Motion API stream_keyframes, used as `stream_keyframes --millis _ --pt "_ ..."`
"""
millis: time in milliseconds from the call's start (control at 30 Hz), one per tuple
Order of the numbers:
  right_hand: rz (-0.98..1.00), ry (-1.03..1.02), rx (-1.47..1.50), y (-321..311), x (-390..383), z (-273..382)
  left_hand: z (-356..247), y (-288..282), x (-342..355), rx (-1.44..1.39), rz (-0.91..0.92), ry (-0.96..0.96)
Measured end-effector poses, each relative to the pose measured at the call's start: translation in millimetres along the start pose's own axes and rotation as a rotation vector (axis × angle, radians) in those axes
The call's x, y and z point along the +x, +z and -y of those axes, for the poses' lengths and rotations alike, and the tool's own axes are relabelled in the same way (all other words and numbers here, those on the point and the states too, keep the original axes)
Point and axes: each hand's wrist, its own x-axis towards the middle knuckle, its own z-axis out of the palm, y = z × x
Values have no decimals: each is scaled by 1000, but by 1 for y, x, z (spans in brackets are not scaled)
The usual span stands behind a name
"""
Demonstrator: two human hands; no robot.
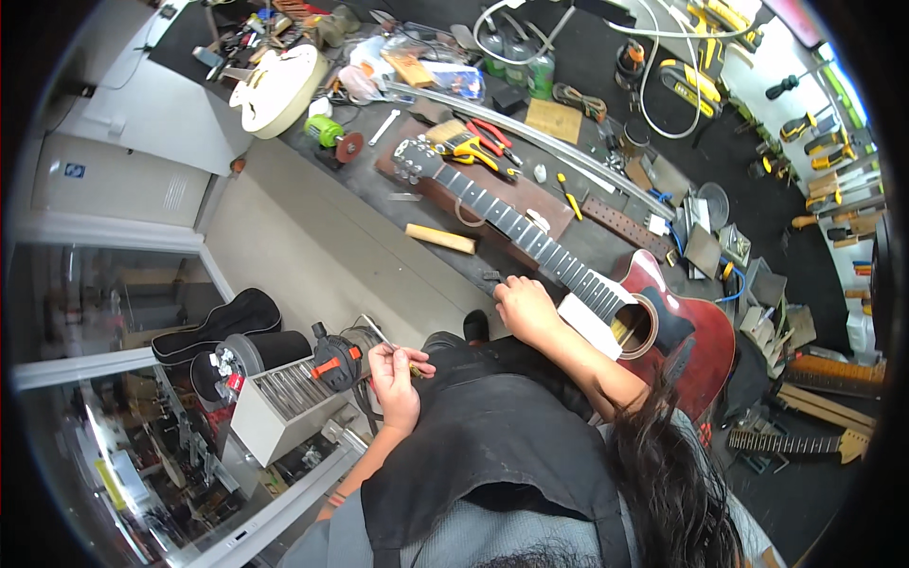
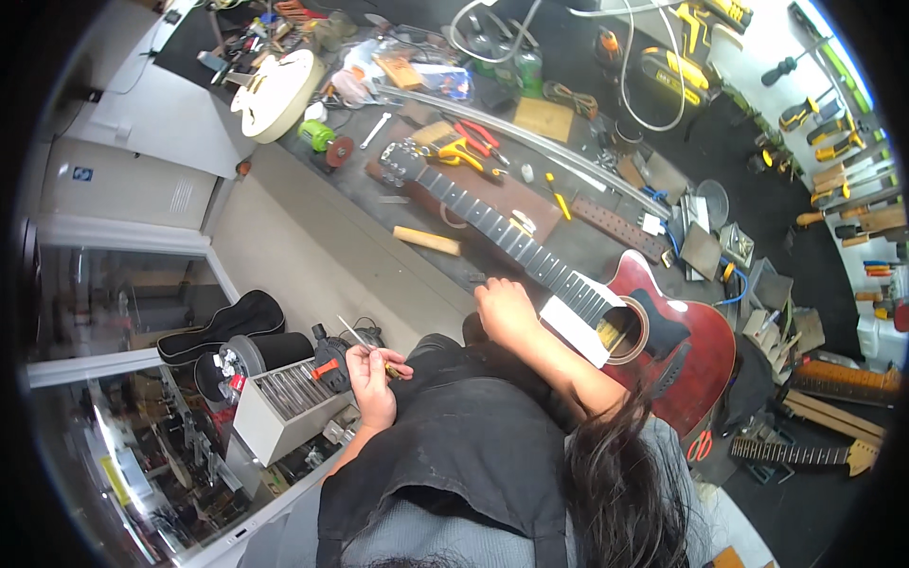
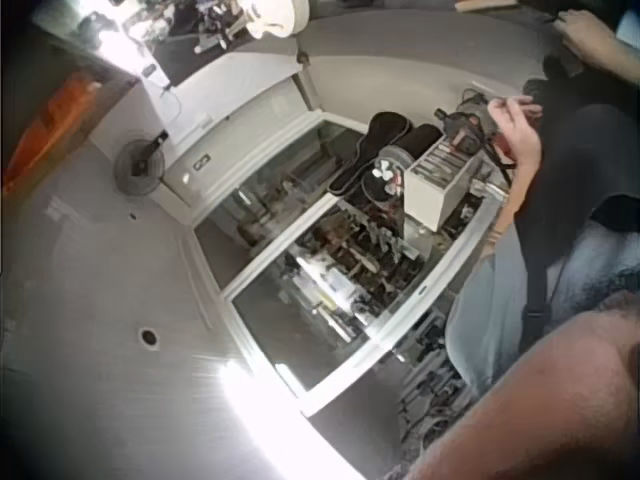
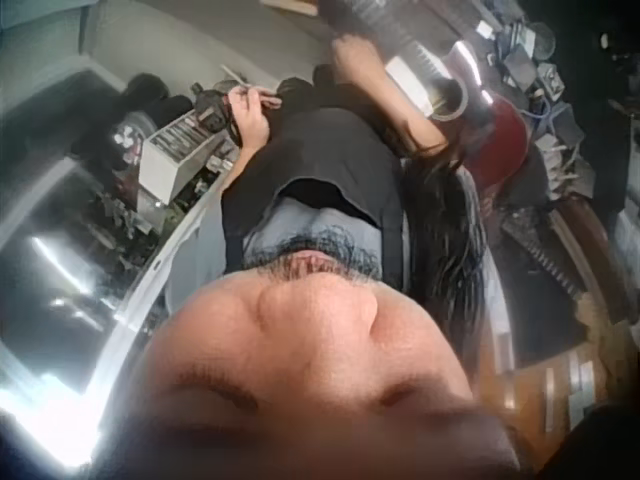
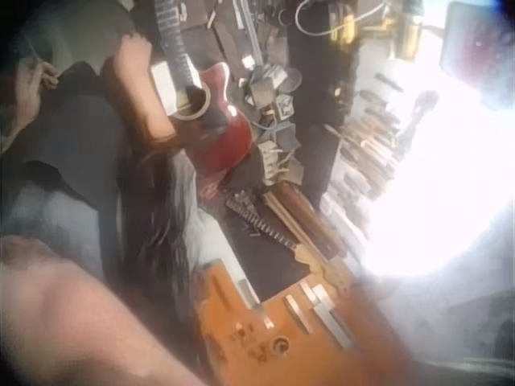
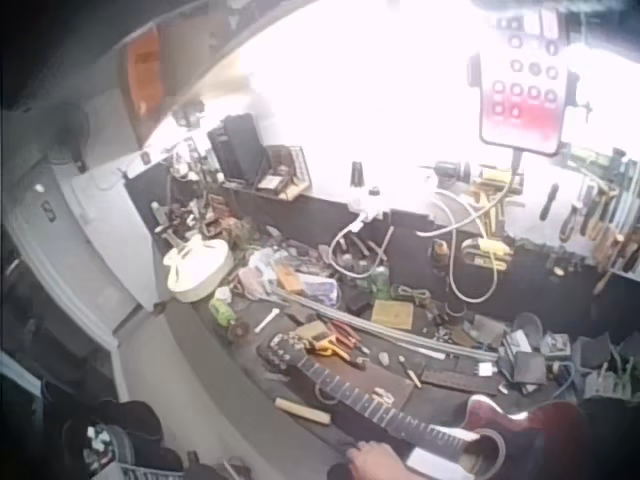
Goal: The person uses a metal file to smooth the edges of the frets on a guitar neck. They repeatedly file the frets and occasionally use a brush to clear away debris from the fretboard.
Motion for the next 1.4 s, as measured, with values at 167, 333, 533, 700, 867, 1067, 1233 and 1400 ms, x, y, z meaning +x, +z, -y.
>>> stream_keyframes --millis 167,333,533,700,867,1067,1233,1400 --pt "-22 -26 119 -10 21 16 -19 -9 16 -4 7 63" --pt "-208 86 131 -49 99 16 -22 -27 56 -29 80 37" --pt "-297 302 -253 -74 254 -58 -38 -57 136 -25 225 26" --pt "34 467 -303 -50 299 -87 -49 -107 212 -49 218 -24" --pt "-2 537 -279 -63 298 -86 -56 -130 267 -20 317 -77" --pt "-225 558 94 -165 254 6 -75 -113 318 -22 497 -77" --pt "-389 701 250 -212 121 73 -88 -89 343 -57 665 -88" --pt "-701 938 481 -201 -6 143 -86 -75 361 -54 773 -102"
